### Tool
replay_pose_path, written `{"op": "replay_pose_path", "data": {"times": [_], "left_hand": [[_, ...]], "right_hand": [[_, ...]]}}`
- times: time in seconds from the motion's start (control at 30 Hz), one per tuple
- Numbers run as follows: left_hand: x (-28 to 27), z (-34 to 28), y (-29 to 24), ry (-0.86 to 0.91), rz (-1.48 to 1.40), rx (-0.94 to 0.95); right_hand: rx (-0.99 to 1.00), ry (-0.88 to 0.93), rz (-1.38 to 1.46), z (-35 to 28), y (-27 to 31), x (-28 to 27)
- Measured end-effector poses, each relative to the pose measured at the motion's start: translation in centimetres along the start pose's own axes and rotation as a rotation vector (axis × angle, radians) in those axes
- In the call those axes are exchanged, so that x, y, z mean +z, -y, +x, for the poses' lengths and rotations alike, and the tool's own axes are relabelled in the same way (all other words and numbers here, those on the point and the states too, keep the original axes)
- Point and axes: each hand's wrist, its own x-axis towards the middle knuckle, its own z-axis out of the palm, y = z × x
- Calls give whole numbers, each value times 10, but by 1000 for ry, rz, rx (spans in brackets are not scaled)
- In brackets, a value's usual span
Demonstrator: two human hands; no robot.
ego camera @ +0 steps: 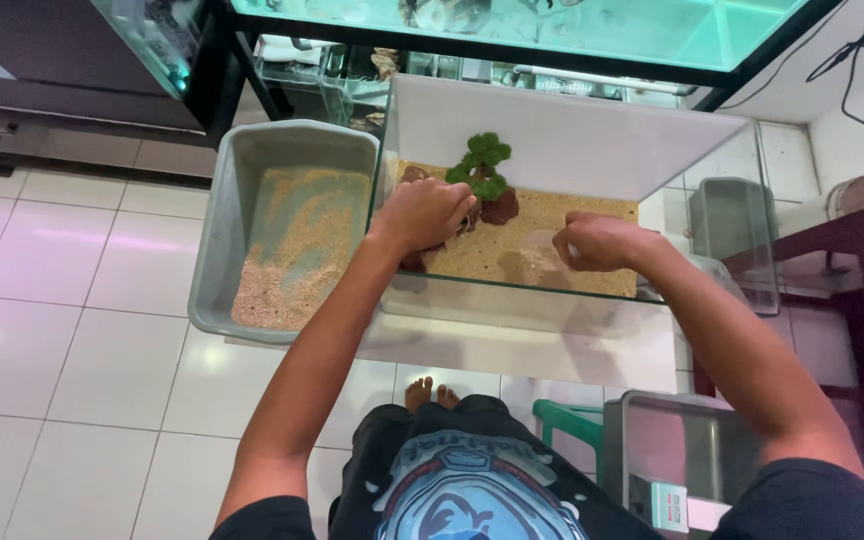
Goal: The person adds sand substrate to an aquarium from a plastic bin using a plastic cup, leveling the sand by hand around rocks and artificial plants.
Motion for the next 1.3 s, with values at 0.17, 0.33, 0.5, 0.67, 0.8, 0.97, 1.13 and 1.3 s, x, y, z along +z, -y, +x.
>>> {"op": "replay_pose_path", "data": {"times": [0.17, 0.33, 0.5, 0.67, 0.8, 0.97, 1.13, 1.3], "left_hand": [[3, 1, 1, -12, 16, -12], [4, 3, 3, -33, 21, -20], [0, 0, 0, -36, 13, -36], [1, 0, 0, -36, -5, -50], [6, 3, 4, -43, 6, -51], [7, 3, 6, -44, 1, -50], [7, 4, 9, -37, 19, -45], [9, 3, 9, -95, -10, -11]], "right_hand": [[-27, -2, 61, 9, 13, -3], [-81, -13, 163, 7, 40, -28], [-107, 2, 111, 22, 46, -30], [-139, -18, 122, 22, 62, -43], [-14, -103, -152, 42, 40, -21], [-17, -112, -161, 32, 28, -20], [4, -145, -194, 15, 24, -17], [71, -136, 110, -60, 82, -81]]}}
